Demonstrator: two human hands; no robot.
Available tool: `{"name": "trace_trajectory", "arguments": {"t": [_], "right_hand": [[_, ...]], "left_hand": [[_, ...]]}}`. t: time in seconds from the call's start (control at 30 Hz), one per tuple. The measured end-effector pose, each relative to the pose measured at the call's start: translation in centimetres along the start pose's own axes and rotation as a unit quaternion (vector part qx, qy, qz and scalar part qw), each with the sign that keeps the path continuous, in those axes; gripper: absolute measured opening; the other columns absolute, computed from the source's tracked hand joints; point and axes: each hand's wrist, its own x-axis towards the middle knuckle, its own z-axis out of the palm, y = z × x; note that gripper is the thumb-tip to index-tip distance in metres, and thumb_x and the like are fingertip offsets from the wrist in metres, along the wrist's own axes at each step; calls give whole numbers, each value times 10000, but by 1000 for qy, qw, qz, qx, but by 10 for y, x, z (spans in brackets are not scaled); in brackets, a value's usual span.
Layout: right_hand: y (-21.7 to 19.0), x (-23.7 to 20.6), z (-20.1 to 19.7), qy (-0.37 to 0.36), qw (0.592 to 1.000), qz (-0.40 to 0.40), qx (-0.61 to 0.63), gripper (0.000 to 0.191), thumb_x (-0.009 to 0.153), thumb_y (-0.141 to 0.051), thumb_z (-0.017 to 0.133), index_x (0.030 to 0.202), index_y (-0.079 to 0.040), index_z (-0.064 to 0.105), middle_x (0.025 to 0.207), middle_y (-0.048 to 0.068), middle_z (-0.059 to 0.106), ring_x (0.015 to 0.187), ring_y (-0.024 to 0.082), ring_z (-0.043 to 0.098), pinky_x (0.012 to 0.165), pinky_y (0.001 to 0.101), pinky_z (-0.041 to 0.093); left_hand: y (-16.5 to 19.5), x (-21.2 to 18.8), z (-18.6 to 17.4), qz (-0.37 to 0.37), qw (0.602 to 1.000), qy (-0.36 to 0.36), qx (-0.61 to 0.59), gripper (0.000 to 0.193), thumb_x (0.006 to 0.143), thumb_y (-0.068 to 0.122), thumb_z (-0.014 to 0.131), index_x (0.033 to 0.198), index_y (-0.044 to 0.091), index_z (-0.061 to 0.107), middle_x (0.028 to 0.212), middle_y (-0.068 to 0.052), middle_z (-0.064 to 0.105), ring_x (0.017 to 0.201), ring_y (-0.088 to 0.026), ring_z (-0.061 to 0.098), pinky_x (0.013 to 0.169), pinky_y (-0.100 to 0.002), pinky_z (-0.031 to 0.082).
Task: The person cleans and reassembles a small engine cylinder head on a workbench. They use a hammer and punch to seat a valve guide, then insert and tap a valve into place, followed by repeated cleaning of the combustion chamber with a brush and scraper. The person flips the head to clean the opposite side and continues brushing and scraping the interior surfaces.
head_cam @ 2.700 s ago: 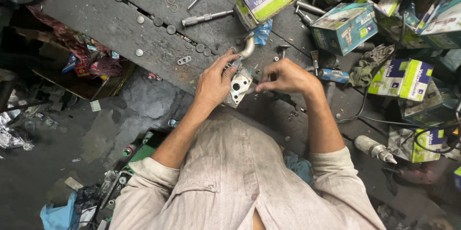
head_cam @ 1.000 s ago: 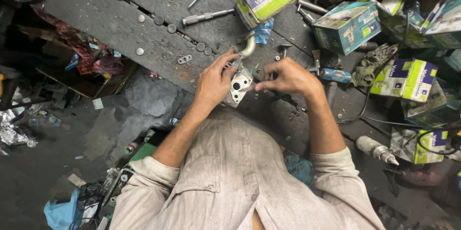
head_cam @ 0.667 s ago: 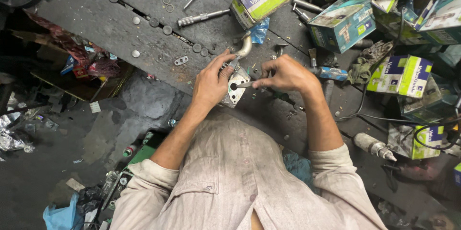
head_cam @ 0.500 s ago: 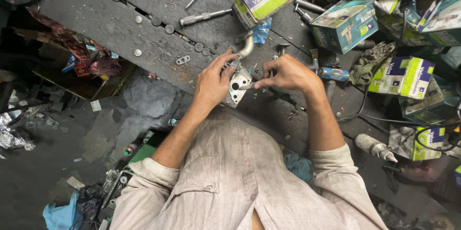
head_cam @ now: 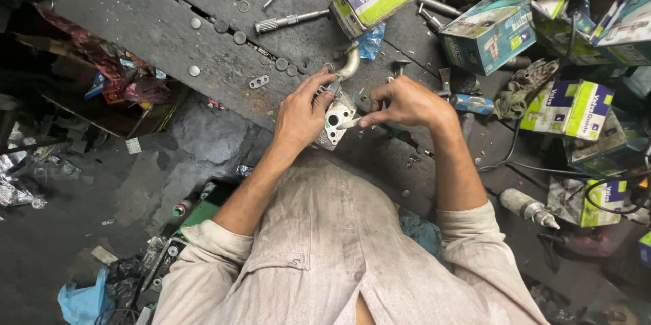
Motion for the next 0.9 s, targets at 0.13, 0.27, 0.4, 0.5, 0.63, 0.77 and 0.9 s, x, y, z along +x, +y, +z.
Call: {"name": "trace_trajectory", "arguments": {"t": [0.13, 0.27, 0.4, 0.5, 0.63, 0.77, 0.9], "right_hand": [[0, 0, 1, 78, 997, 28, -11, 371, 777, -430, 865, 789, -79, 745, 636, 73, 691, 535, 194, 624, 542, 378, 481], [1, 2, 0, 39, 998, 45, -22, 399, 767, -448, 871, 779, -70, 742, 605, 100, 677, 524, 233, 605, 539, 400, 472], [2, 2, -1, 30, 998, -52, 9, 379, 723, -456, 867, 775, -94, 767, 637, 81, 716, 549, 191, 655, 538, 383, 504], [2, 2, -1, 33, 999, -10, -26, 407, 751, -453, 876, 771, -65, 756, 617, 135, 666, 509, 267, 569, 546, 410, 482], [2, 3, 2, 47, 999, 0, -21, 406, 759, -458, 864, 783, -71, 747, 626, 129, 669, 535, 273, 613, 551, 408, 486], [3, 2, 4, 50, 998, 27, -37, 425, 762, -472, 866, 799, -69, 738, 611, 135, 654, 529, 304, 607, 546, 422, 473], [4, 2, 5, 51, 997, -44, -31, 403, 747, -477, 861, 813, -93, 754, 633, 110, 678, 549, 273, 634, 542, 412, 481]], "left_hand": [[0, 0, 1, 6, 1000, 0, 1, 310, 1000, 272, 618, 1297, 187, 642, 1458, -72, 615, 1286, -347, 614, 1025, -443, 520], [-1, -1, 1, 10, 1000, 5, 0, 306, 1003, 264, 626, 1297, 181, 644, 1455, -86, 612, 1292, -354, 606, 1025, -444, 519], [-2, -1, 1, 11, 1000, 8, -6, 307, 998, 247, 629, 1297, 179, 643, 1453, -95, 614, 1295, -354, 607, 1029, -442, 519], [-3, -1, 2, 16, 1000, 7, -9, 308, 999, 241, 631, 1300, 176, 641, 1452, -104, 612, 1297, -359, 603, 1030, -444, 519], [-4, -1, 2, 17, 1000, 9, -11, 304, 1001, 241, 631, 1297, 174, 644, 1450, -106, 615, 1296, -359, 606, 1032, -443, 521], [-5, -1, 2, 18, 1000, 7, -7, 306, 1001, 250, 638, 1297, 173, 646, 1449, -104, 615, 1294, -363, 603, 1028, -446, 519], [-5, -1, 3, 11, 1000, 3, -7, 310, 997, 263, 628, 1296, 186, 648, 1454, -90, 616, 1293, -352, 611, 1027, -444, 519]]}}
